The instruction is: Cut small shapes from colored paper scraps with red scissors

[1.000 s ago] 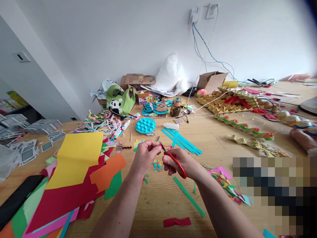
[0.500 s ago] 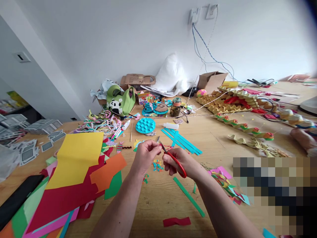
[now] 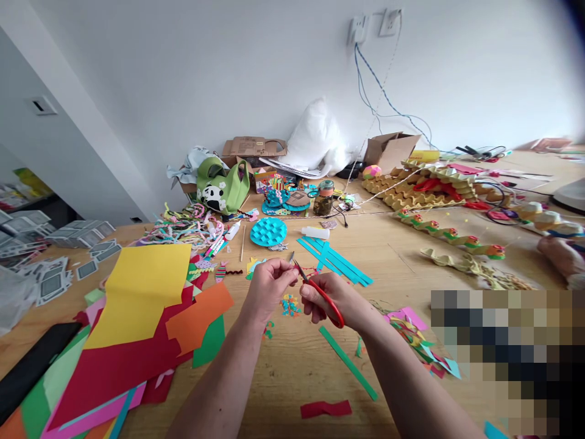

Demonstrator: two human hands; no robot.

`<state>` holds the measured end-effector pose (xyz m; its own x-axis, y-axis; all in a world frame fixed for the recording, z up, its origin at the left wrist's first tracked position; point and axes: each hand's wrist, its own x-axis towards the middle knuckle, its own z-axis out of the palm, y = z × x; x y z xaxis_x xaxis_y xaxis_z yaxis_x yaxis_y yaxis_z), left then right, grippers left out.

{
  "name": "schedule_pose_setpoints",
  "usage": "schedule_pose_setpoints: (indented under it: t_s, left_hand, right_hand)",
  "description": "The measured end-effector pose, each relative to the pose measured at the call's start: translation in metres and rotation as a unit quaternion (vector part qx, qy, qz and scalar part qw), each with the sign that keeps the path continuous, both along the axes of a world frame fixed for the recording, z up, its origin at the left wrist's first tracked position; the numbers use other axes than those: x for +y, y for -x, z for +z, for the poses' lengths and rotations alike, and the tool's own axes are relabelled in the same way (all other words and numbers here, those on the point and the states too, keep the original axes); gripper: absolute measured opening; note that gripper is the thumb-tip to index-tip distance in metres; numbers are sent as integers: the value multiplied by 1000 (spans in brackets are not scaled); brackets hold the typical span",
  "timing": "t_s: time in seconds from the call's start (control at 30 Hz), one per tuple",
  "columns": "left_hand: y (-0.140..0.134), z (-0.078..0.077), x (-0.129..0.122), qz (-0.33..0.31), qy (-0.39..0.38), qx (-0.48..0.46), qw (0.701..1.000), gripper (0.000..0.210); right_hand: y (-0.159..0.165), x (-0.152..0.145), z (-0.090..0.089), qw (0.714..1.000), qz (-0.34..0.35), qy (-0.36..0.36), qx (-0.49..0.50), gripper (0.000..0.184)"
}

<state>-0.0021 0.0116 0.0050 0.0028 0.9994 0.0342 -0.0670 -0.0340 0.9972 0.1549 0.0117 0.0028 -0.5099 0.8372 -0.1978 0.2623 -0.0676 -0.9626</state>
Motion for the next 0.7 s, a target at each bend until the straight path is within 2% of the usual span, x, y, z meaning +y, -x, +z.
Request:
schedule_pose_setpoints:
  t_s: [0.7]
  left_hand:
    - [1,-3,2,3,5,-11,1000,11]
  right_hand:
    - [-1,0,-1,1000,-1,-3,-9,50]
